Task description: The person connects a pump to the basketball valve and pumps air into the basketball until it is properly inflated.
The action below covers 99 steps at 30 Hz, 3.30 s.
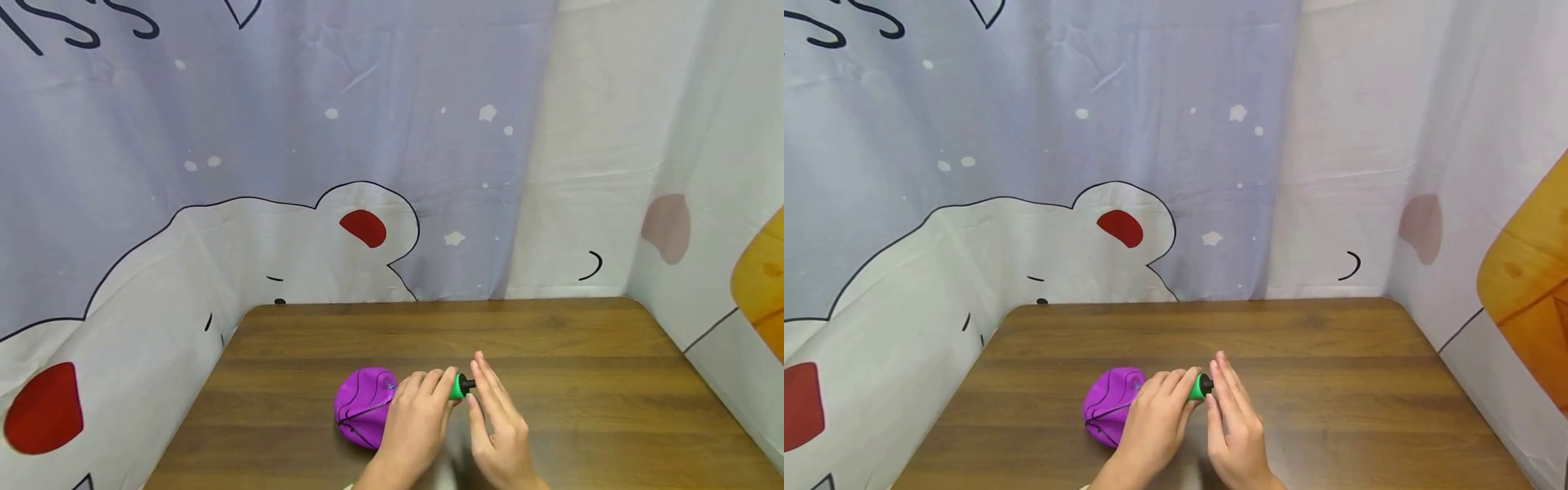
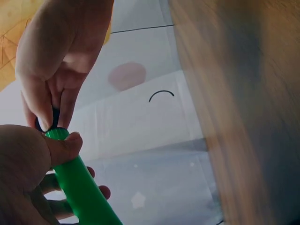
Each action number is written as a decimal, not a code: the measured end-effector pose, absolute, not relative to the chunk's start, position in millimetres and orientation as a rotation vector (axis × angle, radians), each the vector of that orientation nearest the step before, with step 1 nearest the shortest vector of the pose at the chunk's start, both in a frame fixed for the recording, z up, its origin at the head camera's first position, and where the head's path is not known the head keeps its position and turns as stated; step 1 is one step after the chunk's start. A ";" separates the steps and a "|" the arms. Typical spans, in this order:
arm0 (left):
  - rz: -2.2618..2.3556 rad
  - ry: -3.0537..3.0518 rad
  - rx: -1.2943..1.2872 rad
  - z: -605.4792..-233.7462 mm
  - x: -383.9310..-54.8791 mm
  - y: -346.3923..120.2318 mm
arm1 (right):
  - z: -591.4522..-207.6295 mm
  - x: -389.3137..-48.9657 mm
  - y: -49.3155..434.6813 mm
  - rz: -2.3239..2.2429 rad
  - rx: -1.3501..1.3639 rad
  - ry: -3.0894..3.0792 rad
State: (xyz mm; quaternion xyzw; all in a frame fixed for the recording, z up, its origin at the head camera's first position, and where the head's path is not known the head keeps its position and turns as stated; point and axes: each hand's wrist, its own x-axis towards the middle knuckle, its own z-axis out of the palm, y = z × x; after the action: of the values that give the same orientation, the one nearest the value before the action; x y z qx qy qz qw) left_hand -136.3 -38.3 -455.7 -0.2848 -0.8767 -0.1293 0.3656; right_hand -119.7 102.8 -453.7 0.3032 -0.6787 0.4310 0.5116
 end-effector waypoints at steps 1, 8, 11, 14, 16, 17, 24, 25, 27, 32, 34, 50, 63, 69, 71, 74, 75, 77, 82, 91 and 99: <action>-0.334 -2.258 -0.732 -455.7 -136.2 -39.2 | -453.8 -121.0 103.5 1.047 0.743 -1.620; -0.393 -2.259 -0.763 -455.2 -139.0 -42.5 | -446.9 -129.7 121.7 1.027 0.812 -1.583; -0.414 -2.260 -0.761 -453.9 -139.6 -42.7 | -438.5 -131.1 129.8 1.007 0.803 -1.562; -0.435 -2.273 -0.739 -452.8 -139.8 -44.4 | -427.8 -129.4 137.8 0.993 0.756 -1.535; -0.442 -2.277 -0.727 -452.1 -140.3 -46.4 | -419.7 -127.1 143.2 0.989 0.718 -1.514; -0.443 -2.277 -0.725 -451.8 -140.8 -47.5 | -416.2 -126.3 145.8 0.987 0.699 -1.499; -0.399 -2.265 -0.704 -451.9 -143.3 -52.9 | -409.4 -123.1 151.0 1.012 0.553 -1.471; -0.389 -2.268 -0.699 -452.0 -143.2 -52.7 | -411.0 -122.8 149.7 1.018 0.538 -1.483; -0.366 -2.268 -0.699 -452.2 -143.1 -51.8 | -415.5 -122.4 146.7 1.022 0.514 -1.515; -0.341 -2.257 -0.732 -452.8 -142.3 -47.0 | -431.2 -123.1 138.3 1.006 0.514 -1.578; -0.345 -2.252 -0.740 -453.2 -141.6 -45.1 | -437.0 -123.4 134.1 1.011 0.541 -1.585; -0.349 -2.222 -0.784 -453.1 -138.3 -41.6 | -447.7 -128.4 115.1 1.003 0.749 -1.548; -0.422 -2.250 -0.779 -449.5 -144.3 -53.8 | -405.1 -126.6 157.4 0.909 0.632 -1.478; -0.400 -2.269 -0.768 -449.1 -144.7 -55.3 | -407.9 -125.2 156.4 0.929 0.583 -1.492; -0.388 -2.266 -0.772 -448.9 -144.5 -54.3 | -413.6 -125.3 153.0 0.925 0.569 -1.500; -0.375 -2.256 -0.788 -449.4 -144.0 -52.3 | -424.5 -126.1 146.2 0.909 0.565 -1.507; -0.375 -2.250 -0.793 -449.7 -143.8 -51.6 | -428.3 -126.4 143.3 0.909 0.569 -1.508; -0.372 -2.244 -0.795 -450.5 -143.3 -50.3 | -436.2 -127.2 137.6 0.914 0.587 -1.522; -0.359 -2.232 -0.788 -451.4 -140.8 -46.2 | -454.1 -130.1 123.3 0.942 0.650 -1.561; -0.390 -2.231 -0.815 -451.1 -137.1 -45.1 | -458.4 -130.0 114.4 0.932 0.729 -1.560; -0.441 -2.208 -0.828 -450.0 -140.0 -50.1 | -424.8 -125.9 131.2 0.878 0.737 -1.477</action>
State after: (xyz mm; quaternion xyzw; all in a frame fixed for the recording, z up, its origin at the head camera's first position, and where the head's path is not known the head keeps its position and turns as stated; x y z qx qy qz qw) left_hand -140.0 -50.1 -450.0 -0.3217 -0.8576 -0.1715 0.3628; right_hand -125.9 131.2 -424.8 0.3172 -0.6356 0.3778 0.5938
